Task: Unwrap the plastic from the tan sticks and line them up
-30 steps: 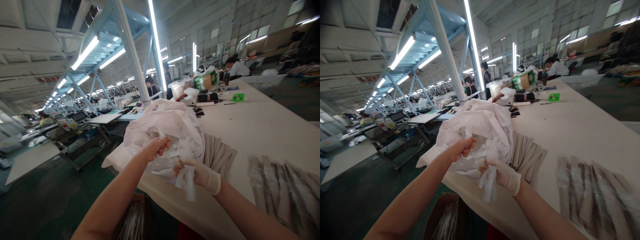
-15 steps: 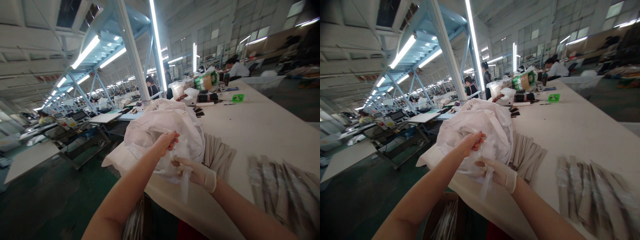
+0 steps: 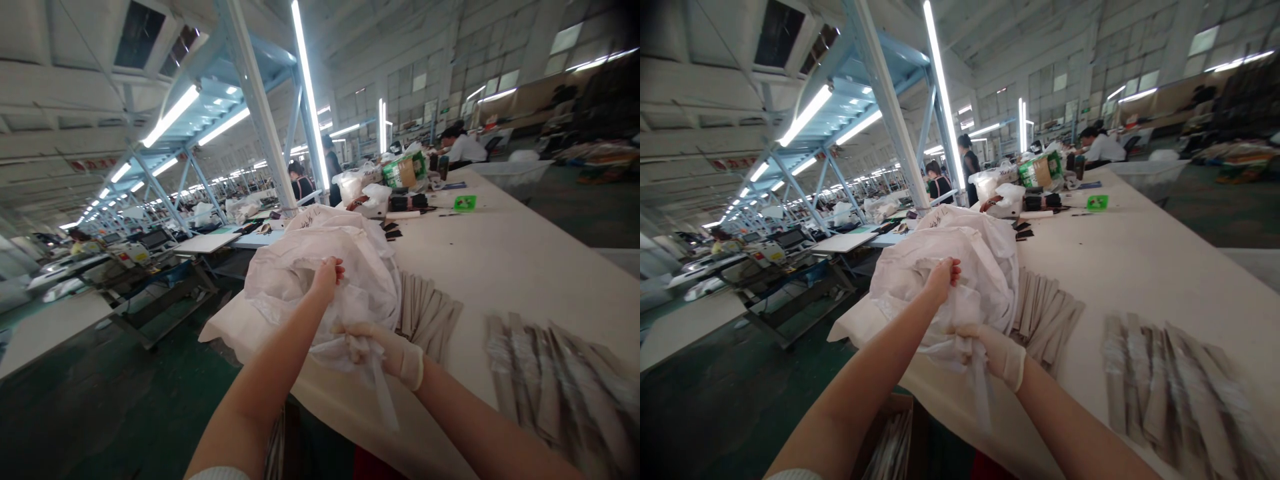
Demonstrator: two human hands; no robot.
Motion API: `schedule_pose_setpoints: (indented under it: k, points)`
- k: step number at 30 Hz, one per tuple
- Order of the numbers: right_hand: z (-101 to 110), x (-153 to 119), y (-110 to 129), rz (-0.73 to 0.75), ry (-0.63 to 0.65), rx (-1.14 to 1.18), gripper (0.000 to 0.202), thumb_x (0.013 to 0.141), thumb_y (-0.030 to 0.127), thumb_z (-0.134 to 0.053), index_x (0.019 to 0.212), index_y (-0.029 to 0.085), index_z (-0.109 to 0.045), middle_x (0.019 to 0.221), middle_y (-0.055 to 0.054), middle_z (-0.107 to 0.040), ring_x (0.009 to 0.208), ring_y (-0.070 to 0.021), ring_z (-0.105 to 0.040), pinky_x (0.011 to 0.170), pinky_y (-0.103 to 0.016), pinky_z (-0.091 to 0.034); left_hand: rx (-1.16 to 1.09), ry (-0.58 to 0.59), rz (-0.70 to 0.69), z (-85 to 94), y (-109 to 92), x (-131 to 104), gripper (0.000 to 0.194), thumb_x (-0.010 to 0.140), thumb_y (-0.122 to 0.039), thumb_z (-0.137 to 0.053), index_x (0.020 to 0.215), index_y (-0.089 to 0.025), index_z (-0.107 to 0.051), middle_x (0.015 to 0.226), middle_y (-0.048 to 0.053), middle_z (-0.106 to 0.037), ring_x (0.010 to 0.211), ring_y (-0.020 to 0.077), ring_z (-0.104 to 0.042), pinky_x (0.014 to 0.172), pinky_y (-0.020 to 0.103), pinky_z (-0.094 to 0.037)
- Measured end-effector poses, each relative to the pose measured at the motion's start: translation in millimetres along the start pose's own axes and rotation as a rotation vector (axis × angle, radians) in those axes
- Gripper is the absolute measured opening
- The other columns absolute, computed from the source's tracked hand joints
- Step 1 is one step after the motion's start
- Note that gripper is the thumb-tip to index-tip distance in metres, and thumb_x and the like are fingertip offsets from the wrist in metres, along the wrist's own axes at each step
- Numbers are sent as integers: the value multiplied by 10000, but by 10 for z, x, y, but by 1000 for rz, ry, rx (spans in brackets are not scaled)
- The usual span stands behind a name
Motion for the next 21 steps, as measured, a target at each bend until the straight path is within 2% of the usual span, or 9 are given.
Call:
schedule_pose_setpoints:
  k: [2,6,9,11,13,15,18,21]
  points:
    - [-38,-36,28,0,48,59,196,689,146,-608,874,88,-638,540,22,-556,447,-95,-503,488,-225,-465,-6,-42,-5,199,-83,43,288,899,-394,-467,897,-124,-568,729,-10,-563,552,78,-504,527,228,-443]
    - [-171,-69,95,57,158,180,145,574,55,-594,679,153,-581,603,33,-542,580,-93,-542,637,-221,-485,-18,-120,0,638,-305,5,276,901,-376,-462,899,-122,-572,734,-4,-573,574,87,-525,550,238,-452]
    - [-167,-32,127,107,168,225,177,557,36,-601,685,157,-583,668,14,-591,661,-111,-577,700,-228,-489,-24,-80,35,737,-377,-207,236,894,-301,-442,833,-118,-579,647,-5,-553,518,81,-514,501,210,-415]
    - [-138,3,121,111,156,227,136,588,71,-633,707,128,-601,658,-8,-603,608,-121,-579,656,-241,-498,-31,-6,65,631,-339,-421,218,875,-248,-429,783,-120,-580,626,8,-555,501,84,-522,472,201,-393]
    - [-121,22,102,97,136,222,90,651,135,-663,712,109,-602,615,-8,-592,510,-108,-553,573,-234,-491,-42,78,76,423,-250,-639,214,858,-234,-428,756,-122,-580,643,26,-573,511,94,-540,470,205,-395]
    - [-132,9,88,83,115,221,138,736,238,-665,744,116,-601,604,1,-594,459,-96,-534,513,-221,-476,-56,143,41,182,-154,-794,223,860,-258,-426,769,-127,-582,671,33,-582,546,99,-553,498,207,-412]
    - [-204,-60,106,95,119,199,262,804,401,-622,806,141,-601,600,1,-607,455,-109,-546,464,-219,-466,-51,175,-55,-90,-20,-859,237,886,-277,-389,804,-141,-565,692,16,-563,587,83,-539,542,186,-412]
    - [-176,-111,137,127,67,124,263,807,417,-623,814,155,-600,559,8,-600,423,-113,-539,416,-211,-448,10,179,-115,-214,121,-811,238,892,-270,-362,813,-147,-549,681,-1,-534,596,73,-513,559,171,-397]
Point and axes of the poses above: each hand's wrist, its own x-axis towards the middle knuckle, its own z-axis out of the back of the hand, y = z × x, the point moved 9 cm from there along x, towards the middle knuckle
